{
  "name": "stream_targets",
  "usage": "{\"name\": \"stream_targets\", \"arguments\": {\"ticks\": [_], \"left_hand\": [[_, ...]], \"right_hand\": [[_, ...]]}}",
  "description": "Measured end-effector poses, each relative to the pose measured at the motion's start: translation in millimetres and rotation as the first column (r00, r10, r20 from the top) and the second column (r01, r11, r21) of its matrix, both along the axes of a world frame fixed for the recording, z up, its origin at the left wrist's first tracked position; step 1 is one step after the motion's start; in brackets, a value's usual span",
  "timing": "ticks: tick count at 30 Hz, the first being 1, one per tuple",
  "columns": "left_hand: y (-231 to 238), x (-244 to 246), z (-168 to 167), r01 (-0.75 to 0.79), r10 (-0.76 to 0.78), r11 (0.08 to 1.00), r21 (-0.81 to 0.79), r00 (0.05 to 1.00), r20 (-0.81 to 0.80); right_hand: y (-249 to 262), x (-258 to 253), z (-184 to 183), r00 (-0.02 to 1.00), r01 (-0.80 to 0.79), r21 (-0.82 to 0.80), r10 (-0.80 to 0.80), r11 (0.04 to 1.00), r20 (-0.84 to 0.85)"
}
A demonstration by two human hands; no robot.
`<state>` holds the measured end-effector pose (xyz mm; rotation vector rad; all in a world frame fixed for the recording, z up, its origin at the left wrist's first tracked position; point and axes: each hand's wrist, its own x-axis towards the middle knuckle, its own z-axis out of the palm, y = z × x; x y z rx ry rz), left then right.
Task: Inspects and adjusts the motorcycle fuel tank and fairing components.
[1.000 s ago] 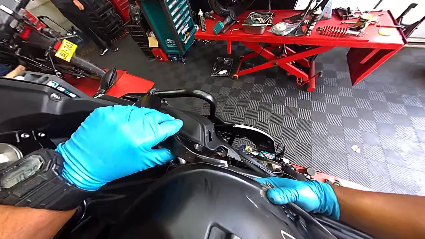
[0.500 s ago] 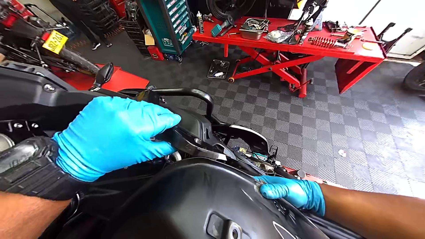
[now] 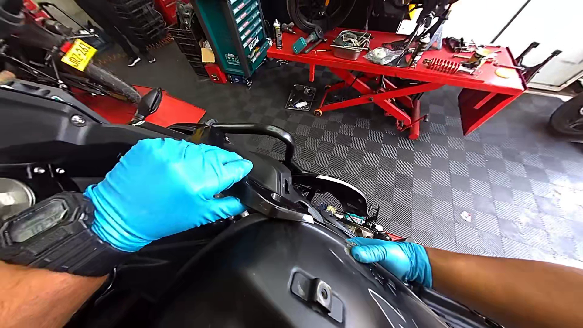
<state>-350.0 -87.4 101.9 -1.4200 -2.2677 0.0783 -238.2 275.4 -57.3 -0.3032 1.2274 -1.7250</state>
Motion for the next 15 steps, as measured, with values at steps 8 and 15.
{"name": "stream_targets", "arguments": {"ticks": [8, 15], "left_hand": [[4.2, 5.1, 7.8, -0.020, 0.018, 0.997, -0.069, 0.999, -0.039], [12.1, 22.2, 14.7, -0.243, 0.245, 0.967, -0.074, 0.970, 0.010]], "right_hand": [[-0.4, 0.4, -3.2, 0.992, 0.039, -0.015, -0.037, 0.999, 0.123], [-0.2, 2.4, -4.1, 0.985, 0.092, 0.019, -0.094, 0.996, 0.141]]}}
